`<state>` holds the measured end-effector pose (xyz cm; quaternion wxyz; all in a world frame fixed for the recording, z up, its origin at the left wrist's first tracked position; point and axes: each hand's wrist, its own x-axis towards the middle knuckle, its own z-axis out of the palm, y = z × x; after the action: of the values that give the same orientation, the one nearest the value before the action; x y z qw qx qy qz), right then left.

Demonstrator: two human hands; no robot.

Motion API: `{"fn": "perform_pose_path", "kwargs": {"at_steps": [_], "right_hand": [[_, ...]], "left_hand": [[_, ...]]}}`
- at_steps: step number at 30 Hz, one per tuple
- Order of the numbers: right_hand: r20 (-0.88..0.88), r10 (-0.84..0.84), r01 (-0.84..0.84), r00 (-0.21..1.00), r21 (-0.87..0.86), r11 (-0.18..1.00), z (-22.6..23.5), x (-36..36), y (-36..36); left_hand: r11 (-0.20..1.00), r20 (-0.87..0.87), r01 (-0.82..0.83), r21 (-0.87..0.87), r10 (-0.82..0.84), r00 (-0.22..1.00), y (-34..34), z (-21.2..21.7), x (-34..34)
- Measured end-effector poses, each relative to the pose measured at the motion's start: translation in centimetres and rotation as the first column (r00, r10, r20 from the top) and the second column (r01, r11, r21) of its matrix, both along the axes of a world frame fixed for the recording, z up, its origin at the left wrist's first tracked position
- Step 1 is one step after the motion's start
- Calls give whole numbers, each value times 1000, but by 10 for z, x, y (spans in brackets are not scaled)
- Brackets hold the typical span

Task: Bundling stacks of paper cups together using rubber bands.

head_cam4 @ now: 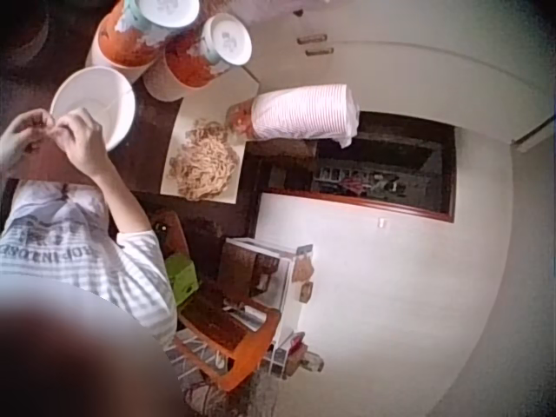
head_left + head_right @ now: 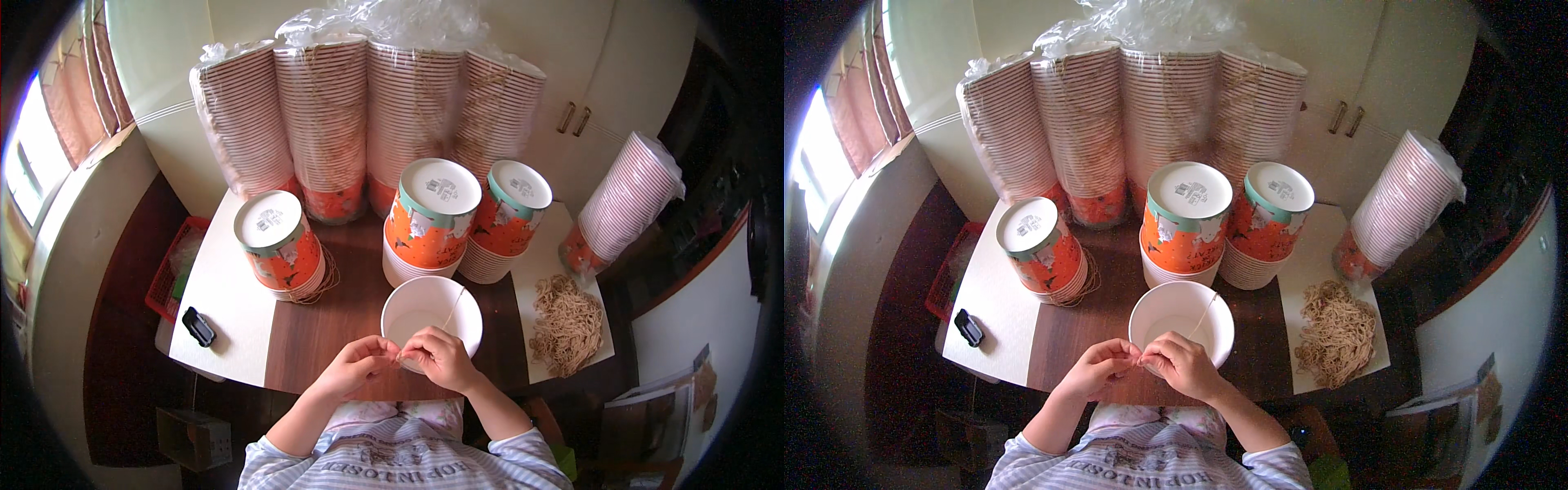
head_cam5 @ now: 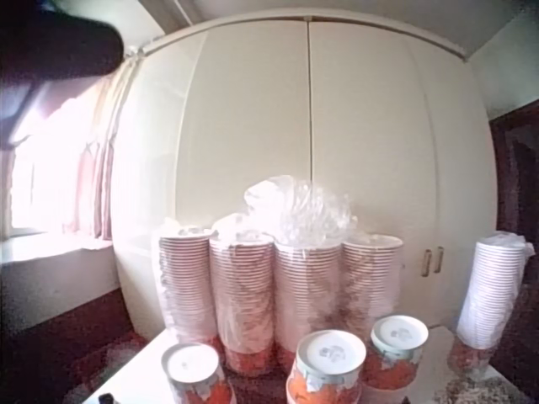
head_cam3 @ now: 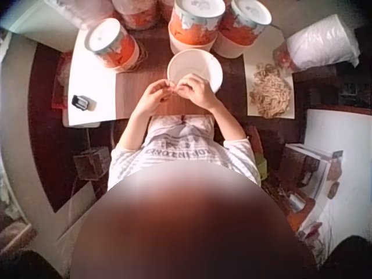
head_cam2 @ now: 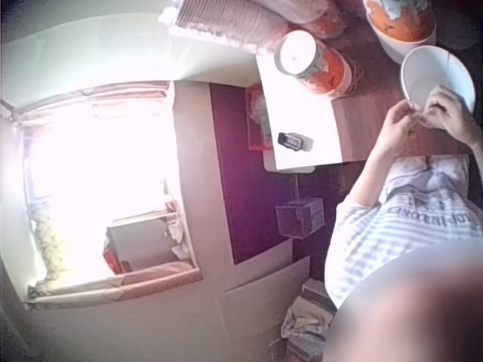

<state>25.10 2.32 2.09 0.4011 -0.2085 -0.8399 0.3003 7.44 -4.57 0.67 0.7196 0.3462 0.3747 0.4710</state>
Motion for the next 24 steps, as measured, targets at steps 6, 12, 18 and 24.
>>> {"fn": "perform_pose_path", "kwargs": {"at_steps": [6, 12, 18, 24], "right_hand": [[11, 14, -13, 1000, -50, 999, 1, 0, 1], [69, 43, -32, 997, -149, 988, -1, 0, 2], [141, 76, -42, 987, -230, 972, 2, 1, 1], [145, 42, -5, 988, -243, 970, 3, 2, 1]], "left_hand": [[957, -328, -42, 287, 139, 934, -5, -1, 9], [929, -468, -118, 351, 283, 837, -4, -7, 9], [879, -144, -325, 348, 393, 908, -4, -5, 12], [872, -148, -353, 339, 420, 895, -2, -9, 9]]}}
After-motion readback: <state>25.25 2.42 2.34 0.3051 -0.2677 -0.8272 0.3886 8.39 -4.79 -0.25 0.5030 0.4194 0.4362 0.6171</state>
